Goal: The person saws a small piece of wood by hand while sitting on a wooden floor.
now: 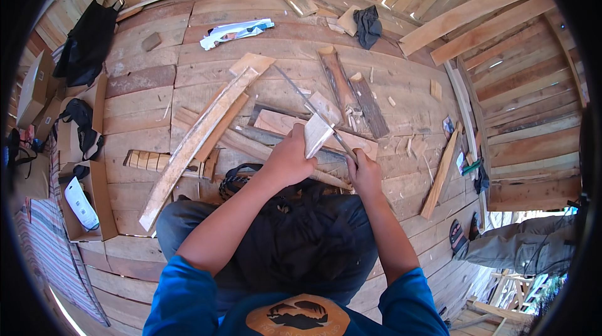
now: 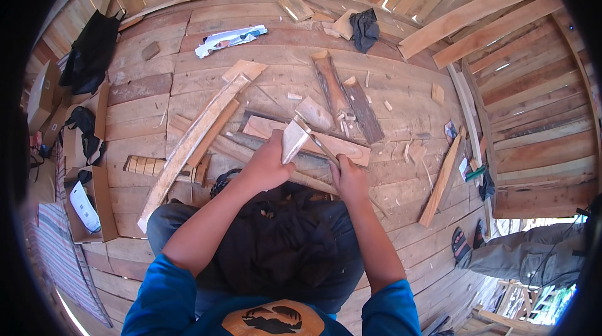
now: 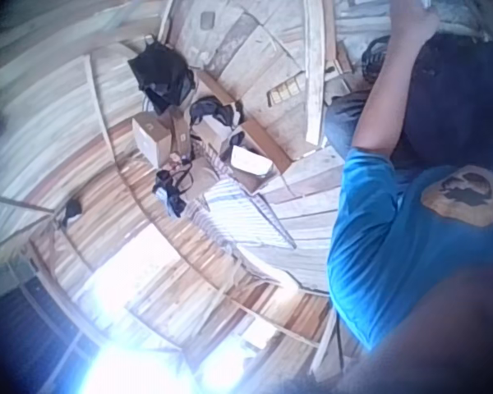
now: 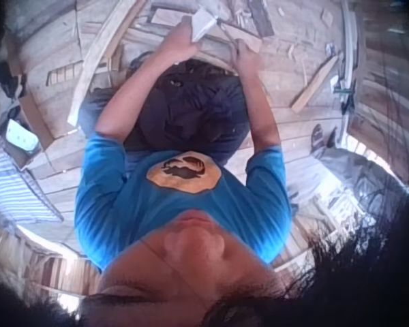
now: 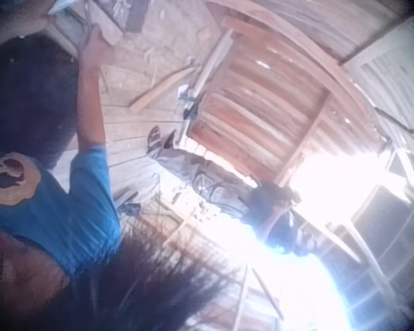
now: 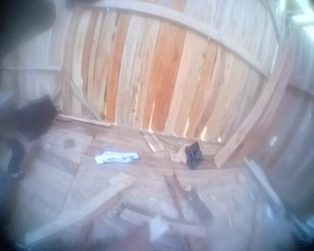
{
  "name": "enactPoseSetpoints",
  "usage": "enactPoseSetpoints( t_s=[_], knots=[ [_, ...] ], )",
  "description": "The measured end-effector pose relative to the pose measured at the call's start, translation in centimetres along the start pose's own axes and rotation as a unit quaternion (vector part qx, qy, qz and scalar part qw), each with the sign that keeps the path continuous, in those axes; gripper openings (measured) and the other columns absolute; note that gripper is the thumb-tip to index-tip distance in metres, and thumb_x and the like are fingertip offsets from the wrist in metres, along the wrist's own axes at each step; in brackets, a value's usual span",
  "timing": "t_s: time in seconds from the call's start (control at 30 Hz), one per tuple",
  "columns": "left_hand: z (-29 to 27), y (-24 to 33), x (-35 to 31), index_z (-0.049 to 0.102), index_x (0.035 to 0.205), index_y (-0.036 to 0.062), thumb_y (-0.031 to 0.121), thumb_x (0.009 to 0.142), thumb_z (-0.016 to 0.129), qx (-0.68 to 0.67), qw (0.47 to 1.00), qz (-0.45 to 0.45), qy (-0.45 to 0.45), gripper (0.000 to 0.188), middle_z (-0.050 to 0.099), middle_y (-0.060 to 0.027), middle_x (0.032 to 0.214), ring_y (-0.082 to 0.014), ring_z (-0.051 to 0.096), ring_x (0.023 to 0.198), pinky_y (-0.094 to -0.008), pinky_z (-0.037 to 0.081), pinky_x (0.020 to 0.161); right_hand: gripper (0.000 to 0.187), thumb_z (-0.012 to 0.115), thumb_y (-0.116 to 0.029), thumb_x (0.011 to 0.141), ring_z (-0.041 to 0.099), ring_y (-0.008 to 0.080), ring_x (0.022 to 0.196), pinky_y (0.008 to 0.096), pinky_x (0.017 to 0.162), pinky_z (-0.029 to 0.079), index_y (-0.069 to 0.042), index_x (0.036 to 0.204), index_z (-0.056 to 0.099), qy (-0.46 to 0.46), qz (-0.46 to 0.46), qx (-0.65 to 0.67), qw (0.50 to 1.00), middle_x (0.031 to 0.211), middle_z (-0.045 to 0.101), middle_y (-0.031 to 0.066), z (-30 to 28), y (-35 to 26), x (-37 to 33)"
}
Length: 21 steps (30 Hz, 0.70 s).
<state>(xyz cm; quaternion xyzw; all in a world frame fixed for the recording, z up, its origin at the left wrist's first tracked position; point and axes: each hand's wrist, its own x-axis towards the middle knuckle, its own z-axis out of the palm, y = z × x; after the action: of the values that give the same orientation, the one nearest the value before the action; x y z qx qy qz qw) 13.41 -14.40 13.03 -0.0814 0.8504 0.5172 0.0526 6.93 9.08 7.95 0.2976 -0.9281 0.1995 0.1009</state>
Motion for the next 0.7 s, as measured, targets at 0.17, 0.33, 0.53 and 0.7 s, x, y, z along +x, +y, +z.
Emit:
enactPoseSetpoints(
  t_s=[0.17, 0.33, 0.53, 0.7],
  knots=[
    [-0.6, 3.2, -2.3, 0.037, 0.112, -0.0087, 0.016, 0.077, 0.065, 0.036, 0.999, -0.008, 0.013, 0.051, 0.054, -0.0364, 0.108, -0.0506, 0.057, 0.099, -0.0512, 0.047, 0.085, 0.02, 0.07, -0.02, 0.086, 0.065, 0.0339, 0.062, 0.042, 0.055, 0.051, -0.004, 0.09, 0.059, -0.006, 0.035, 0.069, 0.997, 0.072, 0.065, 0.0161, -0.3, -0.3, 0.0],
    [-1.0, 4.4, -3.9, 0.033, 0.115, -0.0099, 0.02, 0.078, 0.064, 0.064, 0.998, -0.021, -0.007, 0.057, 0.053, -0.0368, 0.109, -0.0514, 0.057, 0.098, -0.0523, 0.047, 0.084, 0.02, 0.073, -0.018, 0.084, 0.066, 0.033, 0.061, 0.0411, 0.055, 0.051, -0.004, 0.089, 0.06, -0.011, 0.017, 0.086, 0.996, 0.07, 0.065, 0.017, -0.4, -0.1, -0.1],
    [-0.8, 4.2, -4.0, 0.035, 0.117, -0.0102, 0.022, 0.077, 0.066, 0.063, 0.998, -0.004, 0.001, 0.06, 0.053, -0.0327, 0.111, -0.0474, 0.06, 0.098, -0.05, 0.049, 0.085, 0.021, 0.074, -0.018, 0.084, 0.065, 0.0323, 0.058, 0.0391, 0.051, 0.05, -0.003, 0.09, 0.06, 0.005, 0.018, 0.096, 0.995, 0.068, 0.065, 0.0181, -0.1, 0.2, -0.2],
    [-0.4, 3.5, -3.5, 0.036, 0.119, -0.0102, 0.019, 0.077, 0.064, 0.043, 0.997, 0.051, 0.033, 0.058, 0.052, -0.034, 0.113, -0.0488, 0.054, 0.106, -0.05, 0.045, 0.089, 0.019, 0.072, -0.016, 0.086, 0.064, 0.0312, 0.056, 0.0374, 0.051, 0.049, -0.002, 0.091, 0.06, 0.039, 0.003, 0.104, 0.994, 0.067, 0.064, 0.0165, -0.2, 0.4, -0.3]
  ],
)
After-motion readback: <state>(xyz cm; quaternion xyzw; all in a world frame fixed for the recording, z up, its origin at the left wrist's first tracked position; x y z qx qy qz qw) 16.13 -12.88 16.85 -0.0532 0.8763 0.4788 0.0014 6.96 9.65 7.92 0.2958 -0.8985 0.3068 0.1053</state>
